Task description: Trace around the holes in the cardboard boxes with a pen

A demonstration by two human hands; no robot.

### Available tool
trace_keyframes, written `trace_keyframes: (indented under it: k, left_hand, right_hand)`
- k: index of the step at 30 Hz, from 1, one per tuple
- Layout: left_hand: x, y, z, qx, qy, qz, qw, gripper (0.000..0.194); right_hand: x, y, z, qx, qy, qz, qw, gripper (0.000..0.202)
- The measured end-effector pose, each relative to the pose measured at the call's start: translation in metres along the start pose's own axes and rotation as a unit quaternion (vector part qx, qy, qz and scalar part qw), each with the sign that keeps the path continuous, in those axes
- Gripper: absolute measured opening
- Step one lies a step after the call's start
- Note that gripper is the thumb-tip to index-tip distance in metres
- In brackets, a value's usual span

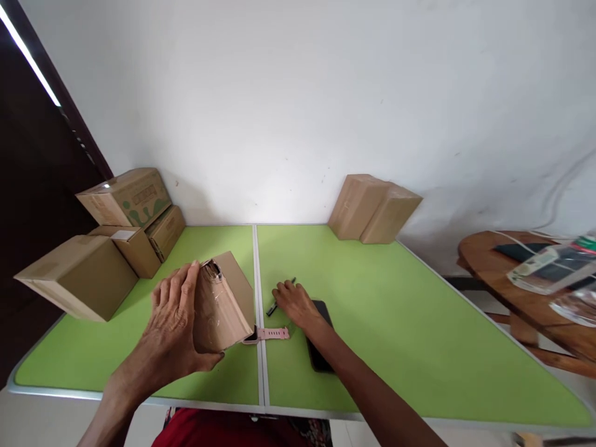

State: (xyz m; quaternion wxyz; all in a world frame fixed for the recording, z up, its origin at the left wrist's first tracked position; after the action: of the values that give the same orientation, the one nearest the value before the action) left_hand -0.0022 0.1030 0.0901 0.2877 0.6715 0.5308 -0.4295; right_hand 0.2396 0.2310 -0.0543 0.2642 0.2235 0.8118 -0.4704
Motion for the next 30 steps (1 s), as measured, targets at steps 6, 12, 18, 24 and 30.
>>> trace_keyframes:
  k: [6, 12, 18, 24, 30]
  left_hand:
    - [0.000, -0.001, -0.002, -0.003, -0.017, 0.019, 1.000, 0.161]
    - [0.000, 0.003, -0.004, -0.002, -0.012, 0.031, 0.999, 0.161]
    - [0.003, 0.006, -0.005, 0.007, 0.014, 0.025, 1.000, 0.159]
    - [0.002, 0.007, -0.008, 0.006, 0.003, 0.022, 1.000, 0.152]
    - [-0.001, 0.010, -0.009, 0.016, 0.008, 0.024, 1.000, 0.147]
  right_hand:
    - [-0.079, -0.026, -0.018, -0.023, 0.186, -0.098, 0.977, 0.017]
    - [-0.110, -0.116, 0.007, -0.052, 0.336, -0.401, 0.851, 0.011]
    - [-0.058, -0.186, 0.019, -0.052, 0.253, -0.456, 0.852, 0.019]
    - [-0.045, -0.183, 0.018, -0.083, 0.255, -0.397, 0.878, 0.012]
    - [-0.047, -0.188, 0.015, -0.092, 0.249, -0.354, 0.897, 0.013]
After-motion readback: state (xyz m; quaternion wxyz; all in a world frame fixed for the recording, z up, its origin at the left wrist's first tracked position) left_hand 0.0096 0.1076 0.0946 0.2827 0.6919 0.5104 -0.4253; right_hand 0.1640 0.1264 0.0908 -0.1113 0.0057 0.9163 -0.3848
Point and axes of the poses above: each hand's wrist, its own z-axis away from the middle knuckle, its own x-axis out of the palm, y = z × x, the point moved 9 cm from there along -z, towards the middle knuckle, and after that the axes turned 14 degrees about -z, right-handed, at the moved point
